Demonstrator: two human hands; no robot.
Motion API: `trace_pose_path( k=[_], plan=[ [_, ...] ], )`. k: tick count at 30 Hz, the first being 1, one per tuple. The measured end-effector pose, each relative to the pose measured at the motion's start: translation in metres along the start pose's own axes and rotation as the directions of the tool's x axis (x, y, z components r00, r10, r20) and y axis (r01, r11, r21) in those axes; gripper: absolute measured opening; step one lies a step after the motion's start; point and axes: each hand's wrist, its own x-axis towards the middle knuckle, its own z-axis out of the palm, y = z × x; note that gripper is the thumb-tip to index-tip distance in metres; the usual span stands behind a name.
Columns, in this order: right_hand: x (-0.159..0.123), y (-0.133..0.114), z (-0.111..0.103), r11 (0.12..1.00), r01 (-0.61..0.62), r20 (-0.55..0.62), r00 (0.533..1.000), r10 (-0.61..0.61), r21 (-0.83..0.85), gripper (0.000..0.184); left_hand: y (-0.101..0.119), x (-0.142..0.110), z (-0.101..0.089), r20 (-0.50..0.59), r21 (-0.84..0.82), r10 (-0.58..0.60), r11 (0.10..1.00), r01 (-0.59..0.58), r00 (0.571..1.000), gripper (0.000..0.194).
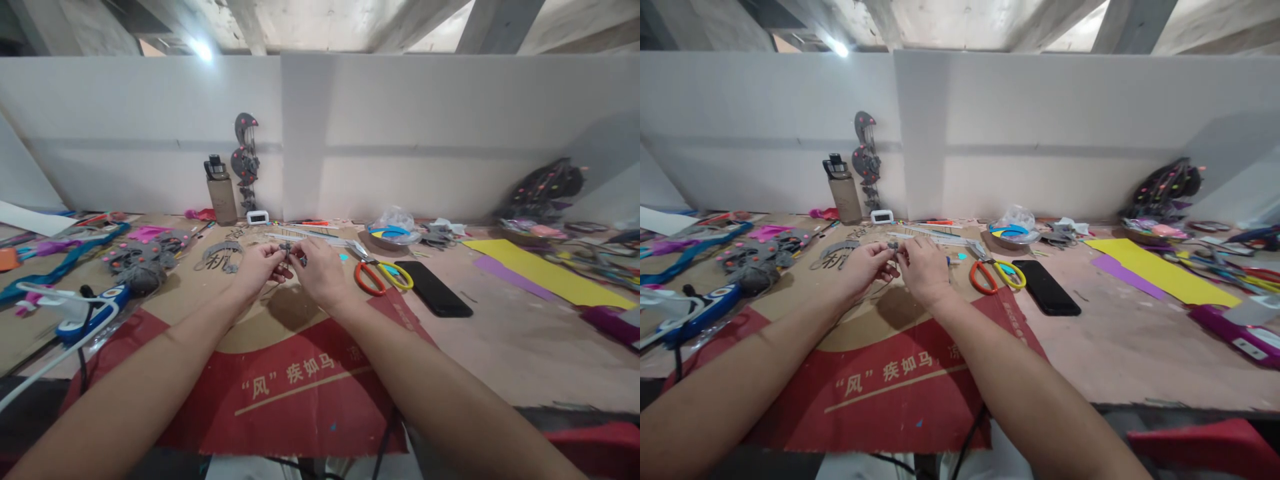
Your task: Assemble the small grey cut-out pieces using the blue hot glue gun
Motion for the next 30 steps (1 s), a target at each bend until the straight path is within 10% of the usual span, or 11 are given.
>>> trace_pose_path(
  k=[15, 30],
  plan=[
    [0.001, 0.003, 0.007, 0.998, -0.06, -0.025, 0.998, 0.059, -0.024, 0.005, 0.006, -0.003, 0.002, -0.02, 0.166, 0.059, 0.985, -0.055, 0.998, 0.013],
    [0.001, 0.005, 0.008, 0.972, 0.007, -0.088, 0.996, 0.014, 0.234, 0.019, 0.013, 0.005, -0.006, -0.045, -0.389, -0.256, 0.895, 0.219, 0.966, 0.008]
  ],
)
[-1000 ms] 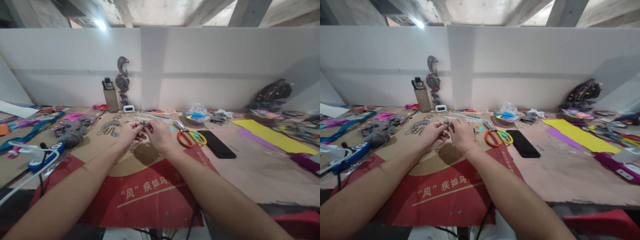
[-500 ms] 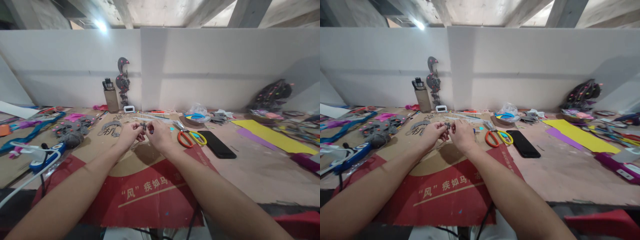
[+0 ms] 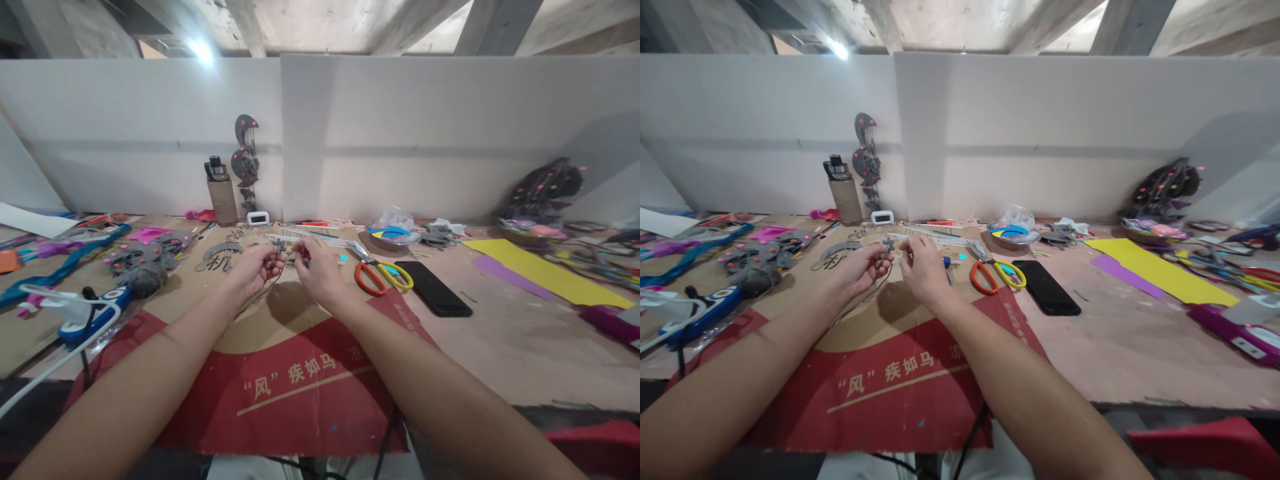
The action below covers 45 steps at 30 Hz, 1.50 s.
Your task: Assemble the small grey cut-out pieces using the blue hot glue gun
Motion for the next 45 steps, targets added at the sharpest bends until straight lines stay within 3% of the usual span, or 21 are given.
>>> trace_pose_path(
  k=[13, 26, 40, 45],
  plan=[
    [0.0, -0.002, -0.004, 0.986, 0.032, 0.012, 0.999, -0.03, -0.165, 0.006, -0.01, -0.004, 0.003, 0.102, 0.211, 0.143, 0.964, -0.162, 0.984, 0.014],
    [0.0, -0.005, -0.005, 0.96, 0.024, 0.067, 0.998, -0.006, -0.279, 0.005, -0.01, -0.006, 0.002, 0.202, 0.411, 0.231, 0.862, -0.297, 0.952, 0.022],
    [0.001, 0.0, -0.003, 0.987, 0.009, 0.039, 0.999, -0.003, -0.162, 0.008, -0.01, -0.001, -0.001, 0.107, 0.293, 0.138, 0.942, -0.164, 0.985, 0.014],
    [0.001, 0.001, -0.004, 0.986, 0.035, 0.051, 0.998, -0.027, -0.164, 0.014, -0.012, -0.001, -0.002, 0.125, 0.35, 0.17, 0.914, -0.204, 0.977, 0.019]
  ],
)
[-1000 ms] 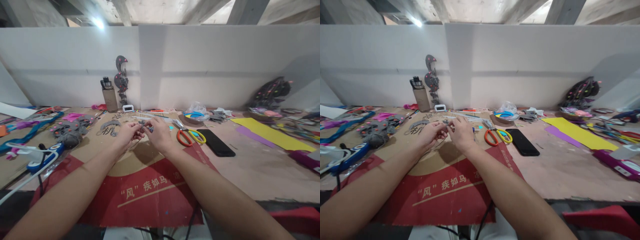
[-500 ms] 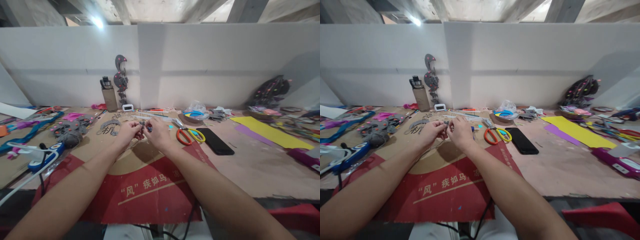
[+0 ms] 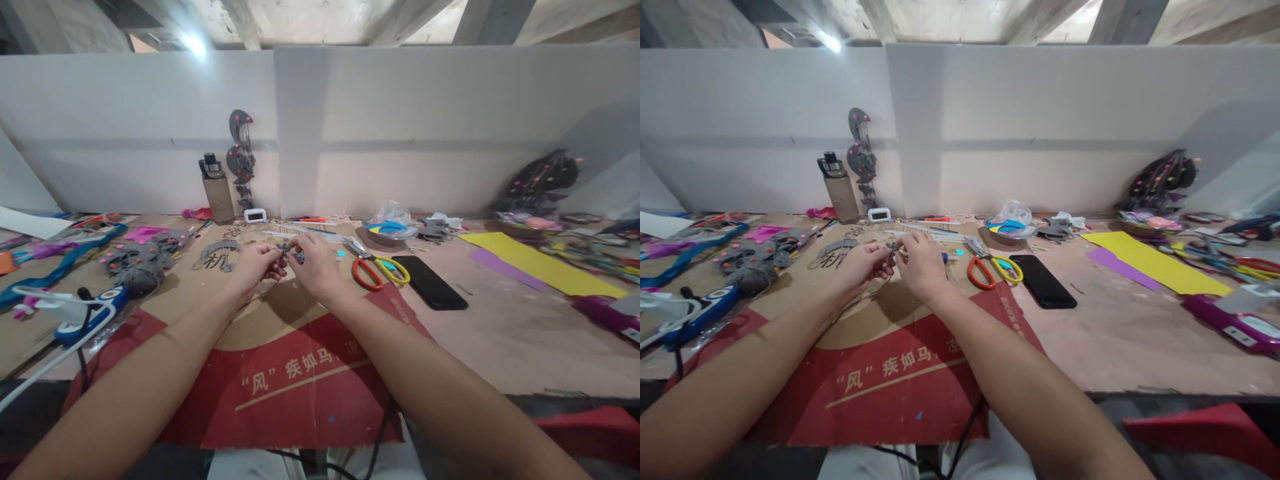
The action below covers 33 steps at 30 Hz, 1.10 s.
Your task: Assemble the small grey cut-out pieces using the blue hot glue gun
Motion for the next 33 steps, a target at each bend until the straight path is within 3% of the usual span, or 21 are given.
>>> trace_pose_path(
  k=[8, 12, 16, 20, 22, 23, 24, 26, 28, 29, 30, 33],
  plan=[
    [-0.001, -0.002, 0.001, 0.993, -0.004, 0.026, 1.0, 0.007, -0.115, 0.006, 0.003, -0.003, 0.003, -0.007, 0.242, 0.105, 0.965, -0.101, 0.994, 0.015],
    [0.0, 0.0, 0.005, 0.993, -0.041, 0.011, 0.999, 0.043, -0.114, 0.005, 0.005, -0.004, 0.003, -0.032, 0.301, 0.135, 0.946, -0.119, 0.99, 0.01],
    [0.002, 0.006, 0.006, 0.994, -0.083, -0.038, 0.996, 0.081, -0.069, 0.004, 0.005, 0.003, -0.006, -0.126, 0.269, 0.149, 0.957, -0.111, 0.981, 0.005],
    [0.008, 0.004, -0.001, 0.978, -0.191, -0.045, 0.98, 0.196, 0.088, 0.004, 0.005, 0.014, -0.026, -0.238, 0.193, 0.133, 0.977, -0.087, 0.962, 0.007],
    [0.01, -0.004, -0.009, 0.927, -0.226, 0.105, 0.974, 0.203, 0.3, 0.004, 0.006, 0.017, -0.035, -0.25, 0.132, 0.098, 0.989, -0.066, 0.963, 0.01],
    [0.01, -0.009, -0.013, 0.874, -0.226, 0.23, 0.964, 0.136, 0.43, 0.004, 0.007, 0.018, -0.038, -0.243, 0.085, 0.075, 0.995, -0.056, 0.967, 0.012],
    [0.01, -0.015, -0.017, 0.803, -0.224, 0.36, 0.933, 0.012, 0.553, 0.006, 0.008, 0.018, -0.04, -0.23, 0.032, 0.053, 0.998, -0.046, 0.972, 0.014],
    [0.008, -0.025, -0.024, 0.675, -0.247, 0.544, 0.795, -0.269, 0.696, 0.012, 0.01, 0.016, -0.041, -0.195, -0.065, 0.011, 0.998, -0.024, 0.981, 0.017],
    [0.006, -0.03, -0.027, 0.676, -0.255, 0.626, 0.679, -0.384, 0.692, 0.013, 0.011, 0.015, -0.04, -0.167, -0.127, -0.017, 0.992, -0.004, 0.986, 0.021],
    [0.006, -0.03, -0.027, 0.72, -0.228, 0.642, 0.671, -0.372, 0.656, 0.013, 0.012, 0.015, -0.039, -0.16, -0.149, -0.028, 0.989, 0.004, 0.987, 0.022],
    [0.006, -0.027, -0.026, 0.779, -0.184, 0.634, 0.704, -0.321, 0.599, 0.013, 0.012, 0.015, -0.039, -0.161, -0.169, -0.035, 0.986, 0.007, 0.986, 0.023],
    [0.01, -0.008, -0.021, 0.961, -0.101, 0.426, 0.905, -0.019, 0.259, 0.018, 0.011, 0.016, -0.038, -0.184, -0.234, -0.041, 0.972, -0.003, 0.982, 0.023]
  ],
)
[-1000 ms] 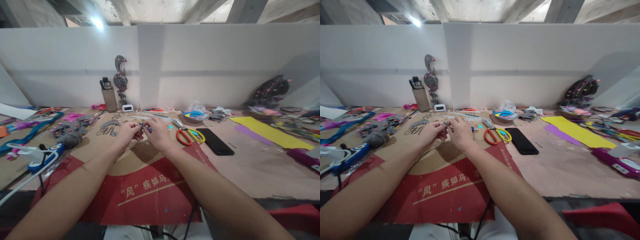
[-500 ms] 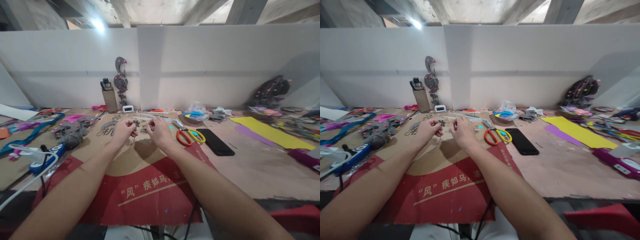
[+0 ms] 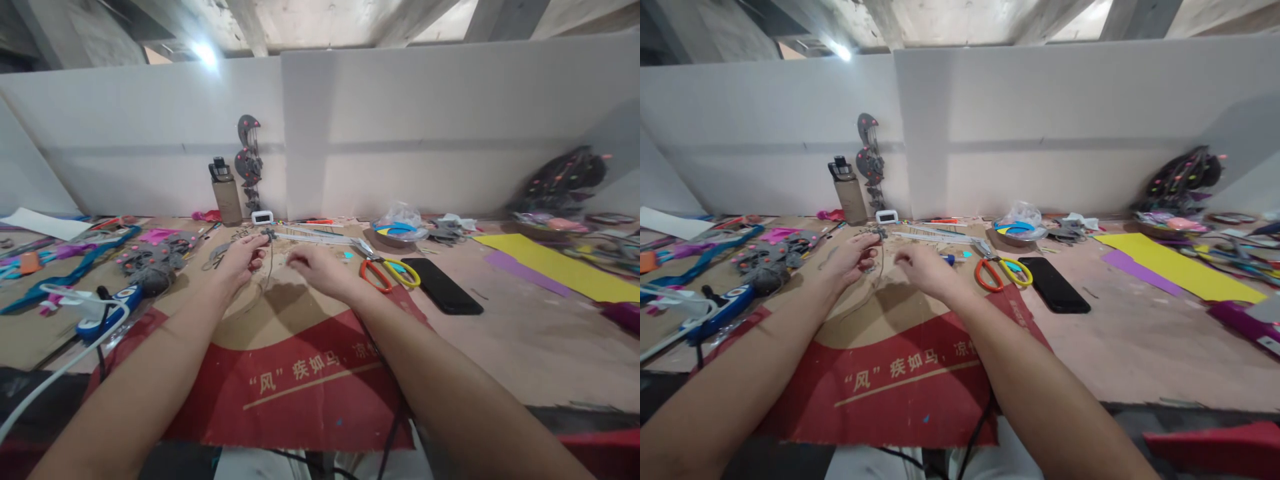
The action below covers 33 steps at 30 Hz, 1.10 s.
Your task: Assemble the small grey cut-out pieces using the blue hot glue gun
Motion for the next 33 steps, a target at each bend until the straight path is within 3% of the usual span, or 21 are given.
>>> trace_pose_path(
  k=[1, 3, 6, 11, 20, 26, 28, 31, 33],
  plan=[
    [0.002, 0.008, -0.002, 0.987, -0.103, -0.147, 0.985, 0.085, -0.12, 0.02, 0.0, 0.001, 0.0, -0.006, -0.017, 0.0, 1.0, 0.0, 1.0, 0.022],
    [0.004, 0.025, -0.005, 0.909, -0.292, -0.255, 0.942, 0.22, -0.297, 0.02, -0.001, 0.002, -0.001, -0.012, -0.035, 0.005, 0.999, -0.006, 1.0, 0.02],
    [0.002, 0.044, -0.004, 0.807, -0.421, -0.247, 0.905, 0.346, -0.413, 0.026, -0.002, 0.002, -0.001, -0.007, -0.027, 0.017, 0.999, -0.017, 1.0, 0.018],
    [-0.001, 0.059, 0.005, 0.763, -0.47, -0.182, 0.881, 0.436, -0.445, 0.024, -0.007, 0.003, 0.0, 0.005, 0.01, 0.058, 0.998, -0.058, 0.998, 0.017],
    [-0.008, 0.062, 0.005, 0.734, -0.624, -0.114, 0.777, 0.619, -0.268, 0.021, -0.008, 0.007, -0.005, -0.068, -0.004, 0.082, 0.997, -0.082, 0.994, 0.016],
    [-0.001, 0.066, -0.001, 0.714, -0.694, -0.153, 0.699, 0.698, 0.09, 0.019, -0.007, 0.009, -0.006, -0.11, 0.019, 0.054, 0.998, -0.052, 0.992, 0.013],
    [0.003, 0.06, -0.002, 0.738, -0.643, -0.182, 0.716, 0.674, 0.206, 0.019, -0.006, 0.009, -0.005, -0.113, 0.033, 0.046, 0.999, -0.042, 0.993, 0.013],
    [0.005, 0.043, -0.001, 0.828, -0.411, -0.218, 0.831, 0.512, 0.381, 0.025, -0.005, 0.007, -0.004, -0.112, 0.056, 0.033, 0.998, -0.027, 0.993, 0.012],
    [0.005, 0.029, 0.002, 0.838, -0.268, -0.227, 0.883, 0.411, 0.476, 0.031, -0.005, 0.006, -0.003, -0.107, 0.076, 0.023, 0.997, -0.015, 0.994, 0.01]
  ],
)
